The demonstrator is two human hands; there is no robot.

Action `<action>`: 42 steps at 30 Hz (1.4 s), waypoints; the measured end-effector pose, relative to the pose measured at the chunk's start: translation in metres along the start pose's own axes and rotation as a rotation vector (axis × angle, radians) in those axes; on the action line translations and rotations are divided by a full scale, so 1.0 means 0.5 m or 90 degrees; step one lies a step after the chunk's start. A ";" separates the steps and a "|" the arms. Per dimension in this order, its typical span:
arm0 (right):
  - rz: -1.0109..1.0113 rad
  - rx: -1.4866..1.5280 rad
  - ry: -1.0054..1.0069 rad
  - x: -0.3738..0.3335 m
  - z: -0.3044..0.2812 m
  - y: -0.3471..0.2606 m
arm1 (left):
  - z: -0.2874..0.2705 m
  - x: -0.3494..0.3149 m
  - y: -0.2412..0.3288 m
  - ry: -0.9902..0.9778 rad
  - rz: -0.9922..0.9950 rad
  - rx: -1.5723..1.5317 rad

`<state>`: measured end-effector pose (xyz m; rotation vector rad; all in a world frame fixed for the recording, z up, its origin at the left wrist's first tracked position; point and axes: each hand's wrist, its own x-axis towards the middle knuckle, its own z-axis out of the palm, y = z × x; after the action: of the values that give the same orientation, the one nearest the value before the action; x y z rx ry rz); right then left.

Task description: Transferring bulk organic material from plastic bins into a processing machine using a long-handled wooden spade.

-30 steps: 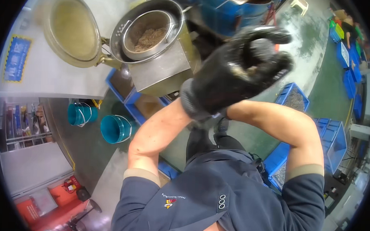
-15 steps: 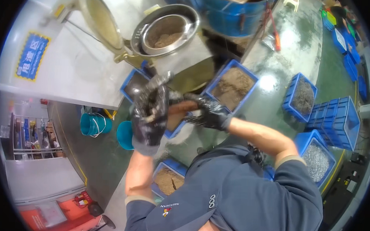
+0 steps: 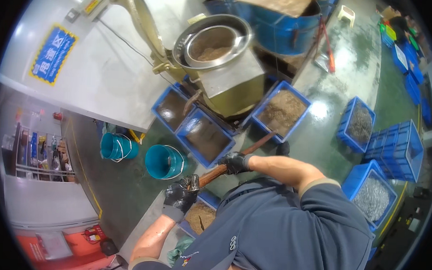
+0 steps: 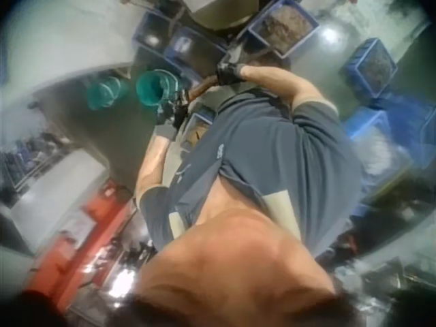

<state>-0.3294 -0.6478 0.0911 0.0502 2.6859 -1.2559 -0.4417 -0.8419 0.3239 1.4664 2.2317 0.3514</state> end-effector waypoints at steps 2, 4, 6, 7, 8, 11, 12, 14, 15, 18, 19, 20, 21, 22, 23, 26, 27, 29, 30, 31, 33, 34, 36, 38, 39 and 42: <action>0.005 0.066 -0.016 -0.038 -0.022 -0.010 | 0.027 -0.004 0.022 0.041 0.082 0.131; -0.066 0.027 0.023 -0.076 -0.066 0.012 | 0.068 0.020 0.037 0.014 0.104 0.149; -0.069 -0.009 0.117 -0.049 0.008 0.156 | 0.113 0.058 0.024 0.112 0.258 0.158; -0.087 -0.034 0.181 -0.045 0.020 0.111 | 0.123 0.046 0.010 0.100 0.244 0.161; -0.010 -0.015 0.077 -0.049 -0.008 0.101 | 0.132 0.042 -0.005 0.060 0.201 0.139; 0.015 -0.006 0.088 -0.059 -0.002 0.094 | 0.165 0.056 -0.041 0.043 0.188 0.282; 0.015 -0.009 0.086 -0.064 0.000 0.081 | 0.173 0.037 -0.041 0.068 0.200 0.260; 0.037 -0.027 0.073 -0.071 -0.001 0.057 | 0.191 0.025 -0.047 0.069 0.197 0.269; 0.038 -0.029 0.071 -0.073 0.004 0.054 | 0.194 0.021 -0.048 0.070 0.196 0.267; 0.053 -0.086 0.033 -0.078 0.025 0.062 | 0.212 0.006 -0.046 0.069 0.170 0.265; 0.008 -0.054 0.063 -0.082 0.025 0.074 | 0.207 0.008 -0.030 0.073 0.148 0.259; -0.038 -0.018 0.090 -0.087 0.024 0.090 | 0.203 0.018 -0.013 0.155 0.245 0.232; 0.066 -0.007 0.022 -0.088 0.019 0.095 | 0.188 0.018 0.004 0.239 0.323 0.216; 0.243 0.241 -0.124 -0.097 -0.050 0.040 | 0.180 0.004 0.016 0.208 0.276 0.200; 0.028 0.006 -0.017 -0.132 -0.106 -0.004 | 0.173 0.008 0.036 0.180 0.232 0.180; -0.058 0.103 0.043 -0.183 -0.122 0.055 | 0.169 0.037 0.128 0.072 0.048 -0.458; -0.135 0.094 0.079 -0.207 -0.109 0.119 | 0.140 0.056 0.166 0.204 0.145 0.049; 0.159 0.305 -0.064 -0.205 -0.132 0.083 | 0.142 0.047 0.180 0.206 0.047 0.007; -0.029 0.149 0.049 -0.204 -0.127 0.100 | 0.149 0.047 0.181 0.243 0.034 -0.024; -0.216 0.004 0.166 -0.197 -0.110 0.108 | 0.156 0.040 0.178 0.273 0.023 -0.053; -0.082 0.280 0.053 -0.149 -0.076 0.109 | 0.177 0.038 0.130 0.221 -0.017 0.000; -0.109 0.172 0.030 -0.116 -0.065 0.096 | 0.202 0.021 0.086 0.231 -0.050 -0.076; 0.181 0.302 -0.110 -0.075 0.004 0.148 | 0.208 0.017 0.031 0.231 -0.057 -0.015; 0.012 0.083 -0.056 -0.055 0.076 0.170 | 0.236 -0.004 -0.004 0.211 -0.114 0.006; -0.156 -0.118 0.013 -0.064 0.102 0.170 | 0.263 -0.026 -0.014 0.176 -0.159 0.024; -0.178 -0.034 -0.001 -0.082 0.122 0.155 | 0.303 -0.071 -0.037 0.146 -0.230 -0.044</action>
<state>-0.2723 -0.6427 0.0010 -0.3438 2.7959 -1.2504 -0.3698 -0.8866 0.1922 1.0009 2.5780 0.4910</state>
